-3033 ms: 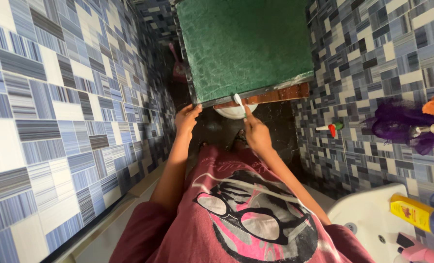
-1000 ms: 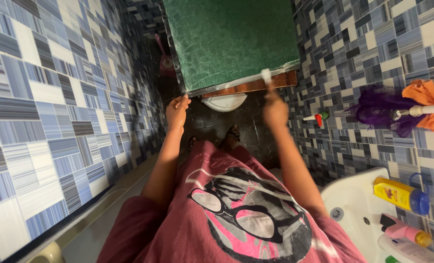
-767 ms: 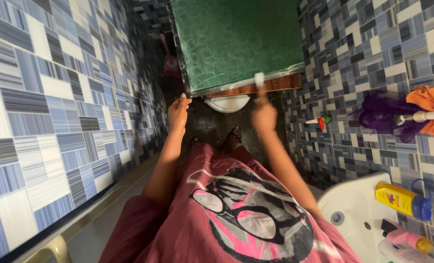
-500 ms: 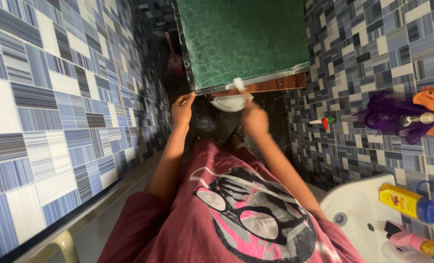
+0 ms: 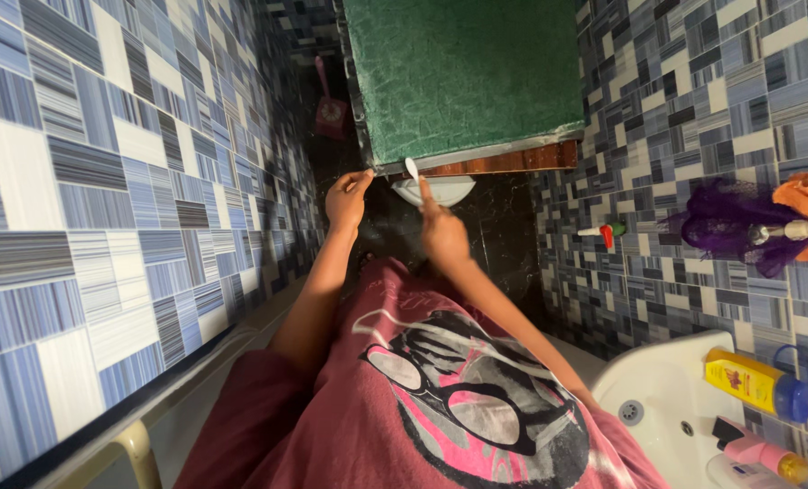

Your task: The person scrubs a green mesh screen using a toothbrush and water, flipping and rotating the screen to clean both sides and the wooden frame.

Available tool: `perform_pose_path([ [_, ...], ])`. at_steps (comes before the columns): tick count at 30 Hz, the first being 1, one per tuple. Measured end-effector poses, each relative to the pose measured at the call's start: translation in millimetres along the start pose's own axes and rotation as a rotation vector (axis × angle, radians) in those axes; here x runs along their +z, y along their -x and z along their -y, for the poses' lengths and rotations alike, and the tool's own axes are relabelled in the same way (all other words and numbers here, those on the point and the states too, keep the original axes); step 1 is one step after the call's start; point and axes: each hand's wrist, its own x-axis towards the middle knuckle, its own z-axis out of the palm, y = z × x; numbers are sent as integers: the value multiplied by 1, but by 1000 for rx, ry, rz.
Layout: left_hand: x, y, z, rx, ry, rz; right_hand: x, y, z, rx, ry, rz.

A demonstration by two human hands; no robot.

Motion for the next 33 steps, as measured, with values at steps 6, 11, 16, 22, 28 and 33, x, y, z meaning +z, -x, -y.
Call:
perform_pose_path([
  [6, -2, 1, -1, 48, 20, 20, -77, -17, -66, 356, 43, 51],
  [11, -1, -2, 1, 51, -7, 11, -42, -7, -53, 267, 47, -73],
  [16, 3, -15, 21, 65, 27, 9, 23, 6, 19, 109, -15, 151],
  [22, 4, -25, 37, 136, -21, -27, -21, -10, 12, 125, 61, 219],
  [28, 2, -18, 30, 103, 11, -20, -14, -11, 24, 277, -9, 261],
  [33, 4, -18, 28, 130, 28, -32, 7, -13, 37, 134, 9, 254],
])
